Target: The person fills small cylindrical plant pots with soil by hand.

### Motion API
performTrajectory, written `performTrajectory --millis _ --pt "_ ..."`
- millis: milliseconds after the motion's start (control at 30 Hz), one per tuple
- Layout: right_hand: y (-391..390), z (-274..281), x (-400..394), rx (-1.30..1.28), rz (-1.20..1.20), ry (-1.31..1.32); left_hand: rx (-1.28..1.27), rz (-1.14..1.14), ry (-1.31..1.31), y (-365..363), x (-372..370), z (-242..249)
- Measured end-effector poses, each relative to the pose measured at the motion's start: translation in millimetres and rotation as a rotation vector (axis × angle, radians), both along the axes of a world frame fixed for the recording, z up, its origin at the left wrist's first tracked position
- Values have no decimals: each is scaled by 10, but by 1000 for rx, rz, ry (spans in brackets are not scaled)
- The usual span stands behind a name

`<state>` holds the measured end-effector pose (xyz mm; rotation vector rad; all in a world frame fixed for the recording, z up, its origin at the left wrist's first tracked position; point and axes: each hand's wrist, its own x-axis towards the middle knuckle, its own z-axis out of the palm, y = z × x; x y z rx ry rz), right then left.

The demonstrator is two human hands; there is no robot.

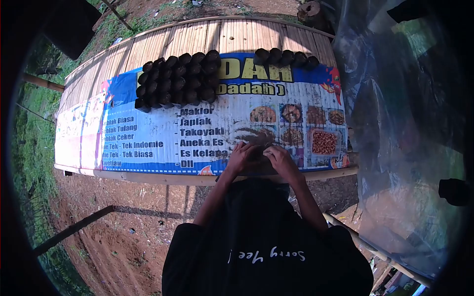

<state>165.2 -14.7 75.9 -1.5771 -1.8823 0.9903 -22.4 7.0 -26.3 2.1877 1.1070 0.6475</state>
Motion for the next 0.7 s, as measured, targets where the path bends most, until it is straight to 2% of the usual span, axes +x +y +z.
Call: performTrajectory --millis 67,167,267,433,633,700 --pt "18 10 -19 50 -11 42 -26 -6 -7 14 7 31" --pt "-17 -144 -23 -11 51 3 -80 -26 6 29 3 64" --pt "-22 -183 5 -80 46 -81 -13 -9 15 12 2 38" --pt "12 23 -55 -38 28 -1 -54 -18 11 17 0 57" --pt "40 -33 32 -22 32 -91 -36 -13 -2 1 -2 2" --pt "49 3 2 -24 46 -26 -24 -14 -16 20 5 -10"
